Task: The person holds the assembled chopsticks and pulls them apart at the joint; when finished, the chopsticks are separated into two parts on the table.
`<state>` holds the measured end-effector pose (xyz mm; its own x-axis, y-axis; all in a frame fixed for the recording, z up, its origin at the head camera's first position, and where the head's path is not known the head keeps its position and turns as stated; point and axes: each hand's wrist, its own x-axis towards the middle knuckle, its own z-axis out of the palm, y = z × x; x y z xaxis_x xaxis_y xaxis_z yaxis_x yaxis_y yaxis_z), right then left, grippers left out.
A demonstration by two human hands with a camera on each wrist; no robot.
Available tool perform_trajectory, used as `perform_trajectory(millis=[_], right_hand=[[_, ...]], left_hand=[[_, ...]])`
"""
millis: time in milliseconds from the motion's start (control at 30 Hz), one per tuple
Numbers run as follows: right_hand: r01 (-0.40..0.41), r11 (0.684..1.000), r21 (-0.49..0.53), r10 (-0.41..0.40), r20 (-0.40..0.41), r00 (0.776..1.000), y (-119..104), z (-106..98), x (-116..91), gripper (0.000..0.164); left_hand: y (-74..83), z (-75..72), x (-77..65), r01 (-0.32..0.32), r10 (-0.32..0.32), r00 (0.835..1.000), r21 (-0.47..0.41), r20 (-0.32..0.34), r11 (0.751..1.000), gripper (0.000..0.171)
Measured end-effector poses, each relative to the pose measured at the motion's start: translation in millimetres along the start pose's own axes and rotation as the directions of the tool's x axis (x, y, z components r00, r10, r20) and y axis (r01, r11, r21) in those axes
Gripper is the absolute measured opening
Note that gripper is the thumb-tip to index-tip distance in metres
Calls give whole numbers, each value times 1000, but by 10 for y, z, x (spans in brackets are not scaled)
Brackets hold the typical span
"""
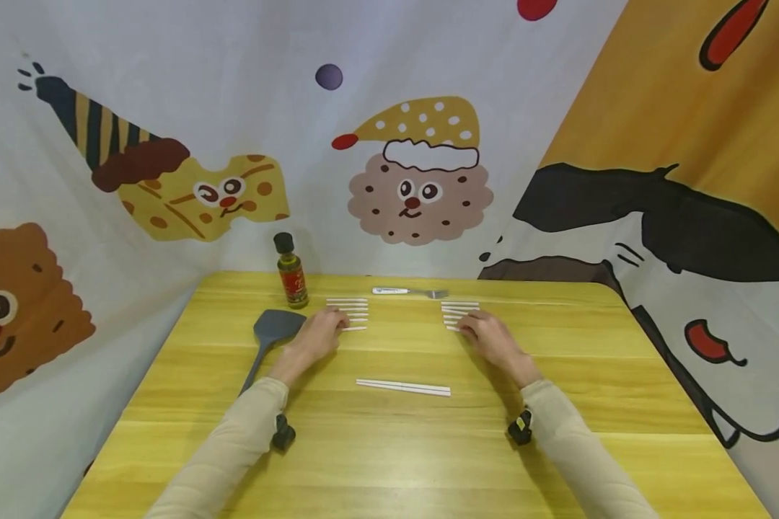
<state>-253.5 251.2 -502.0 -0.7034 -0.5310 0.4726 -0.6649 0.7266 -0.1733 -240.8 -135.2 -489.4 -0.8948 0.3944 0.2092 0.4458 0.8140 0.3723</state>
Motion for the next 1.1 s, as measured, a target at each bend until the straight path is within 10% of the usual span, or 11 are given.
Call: perform_trajectory(millis=[1100], right_hand=[[31,1000,-1,-31,-115,993,-11,-47,-70,16]], left_hand=[[1,18,22,82,-83,997,-69,-9,994,15]])
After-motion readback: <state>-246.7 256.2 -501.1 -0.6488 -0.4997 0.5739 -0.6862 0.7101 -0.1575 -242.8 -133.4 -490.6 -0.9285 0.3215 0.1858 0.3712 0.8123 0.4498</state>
